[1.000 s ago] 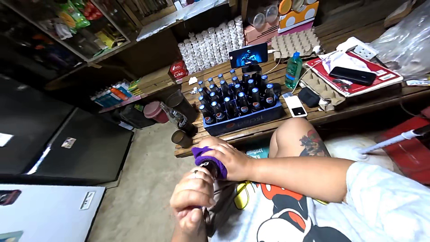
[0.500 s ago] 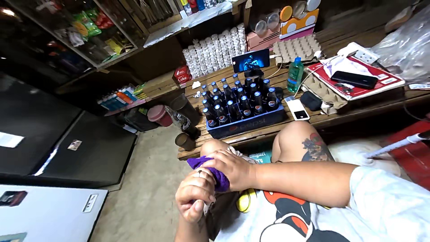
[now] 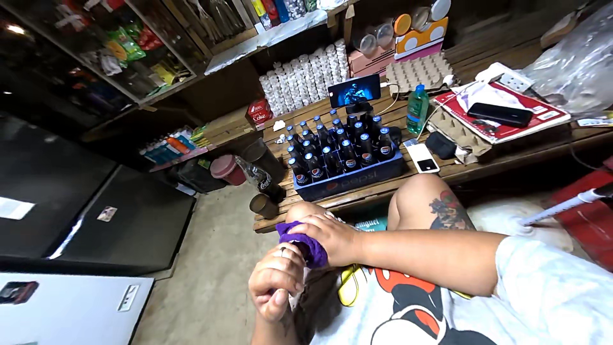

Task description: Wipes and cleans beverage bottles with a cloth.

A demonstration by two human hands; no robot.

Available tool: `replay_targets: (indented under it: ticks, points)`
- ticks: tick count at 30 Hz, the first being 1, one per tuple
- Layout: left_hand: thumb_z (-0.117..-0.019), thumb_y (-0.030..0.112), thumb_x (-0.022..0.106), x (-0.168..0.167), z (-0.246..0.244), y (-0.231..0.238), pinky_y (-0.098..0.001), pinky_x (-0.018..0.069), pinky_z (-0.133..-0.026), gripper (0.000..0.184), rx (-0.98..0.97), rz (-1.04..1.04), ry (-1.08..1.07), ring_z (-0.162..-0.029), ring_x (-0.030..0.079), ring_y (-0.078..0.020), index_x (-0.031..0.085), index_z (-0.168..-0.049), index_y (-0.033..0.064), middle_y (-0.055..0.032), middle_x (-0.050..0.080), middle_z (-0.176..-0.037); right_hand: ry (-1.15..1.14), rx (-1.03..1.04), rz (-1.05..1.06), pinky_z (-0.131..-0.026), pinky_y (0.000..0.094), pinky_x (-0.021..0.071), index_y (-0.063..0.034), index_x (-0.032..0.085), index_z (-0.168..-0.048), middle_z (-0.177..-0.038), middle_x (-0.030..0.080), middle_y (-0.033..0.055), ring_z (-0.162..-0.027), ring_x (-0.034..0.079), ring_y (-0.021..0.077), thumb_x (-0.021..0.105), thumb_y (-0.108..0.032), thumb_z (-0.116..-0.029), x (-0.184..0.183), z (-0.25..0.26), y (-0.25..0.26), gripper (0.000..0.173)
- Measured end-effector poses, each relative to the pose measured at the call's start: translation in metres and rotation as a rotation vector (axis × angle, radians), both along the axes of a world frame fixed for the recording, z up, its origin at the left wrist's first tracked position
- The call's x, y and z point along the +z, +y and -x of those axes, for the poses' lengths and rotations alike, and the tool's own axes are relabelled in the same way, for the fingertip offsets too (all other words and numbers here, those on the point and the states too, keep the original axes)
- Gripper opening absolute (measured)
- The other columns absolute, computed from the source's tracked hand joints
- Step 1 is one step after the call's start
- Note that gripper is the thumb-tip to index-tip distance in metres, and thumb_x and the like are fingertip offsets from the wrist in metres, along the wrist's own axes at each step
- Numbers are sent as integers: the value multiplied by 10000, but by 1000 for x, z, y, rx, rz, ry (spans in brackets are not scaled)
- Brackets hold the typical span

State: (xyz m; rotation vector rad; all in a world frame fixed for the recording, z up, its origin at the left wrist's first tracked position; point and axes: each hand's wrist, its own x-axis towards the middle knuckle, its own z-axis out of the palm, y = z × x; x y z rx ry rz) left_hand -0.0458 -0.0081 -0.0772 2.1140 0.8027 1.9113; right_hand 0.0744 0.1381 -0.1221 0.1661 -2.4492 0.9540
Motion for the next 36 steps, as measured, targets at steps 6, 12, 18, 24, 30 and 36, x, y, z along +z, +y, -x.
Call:
replay_targets:
  ticks: [6,12,18,24,30,36]
  points:
    - [-1065,412,490,-1,2,0,-268,540,-838,365,-10,-2,-15,-752,638,-86,646,-872,144,44,629,-742,-232,-29,25,-1143,582,376,-131,511,-1463,-1437,547,178,-1389,470,374,855,-169,-766,5,0,6,779]
    - [-1066,399,493,0,2,0,-274,542,-844,353,2,-2,-13,-754,640,-87,639,-871,143,41,630,-746,-224,-31,74,-1156,570,362,-157,554,-1453,-1413,571,183,-1379,481,373,850,-178,-768,2,1,11,746]
    - [-1073,362,483,1,1,5,-271,553,-822,335,46,-33,-116,-740,651,-84,664,-894,142,50,644,-738,-179,-67,111,-1160,533,368,-120,592,-1421,-1381,595,182,-1350,511,353,828,-145,-776,0,0,10,687]
    - [-1073,345,483,3,2,7,-276,560,-815,314,60,-26,-186,-710,652,-78,683,-926,153,54,657,-726,-139,-91,118,-1143,526,390,-47,626,-1349,-1359,609,194,-1323,538,355,837,-126,-753,1,-1,11,638]
    - [-1072,342,490,3,3,8,-275,560,-824,308,59,-28,-187,-700,648,-78,673,-912,154,56,647,-715,-50,-122,120,-1127,508,417,-10,667,-1258,-1313,635,204,-1303,559,354,838,-139,-747,-3,-1,10,553]
    - [-1072,361,489,2,0,6,-277,557,-827,328,69,-37,-159,-723,651,-82,666,-887,156,56,644,-717,92,-83,86,-1114,499,438,-25,652,-1279,-1276,646,212,-1279,572,363,844,-61,-695,3,-4,1,615]
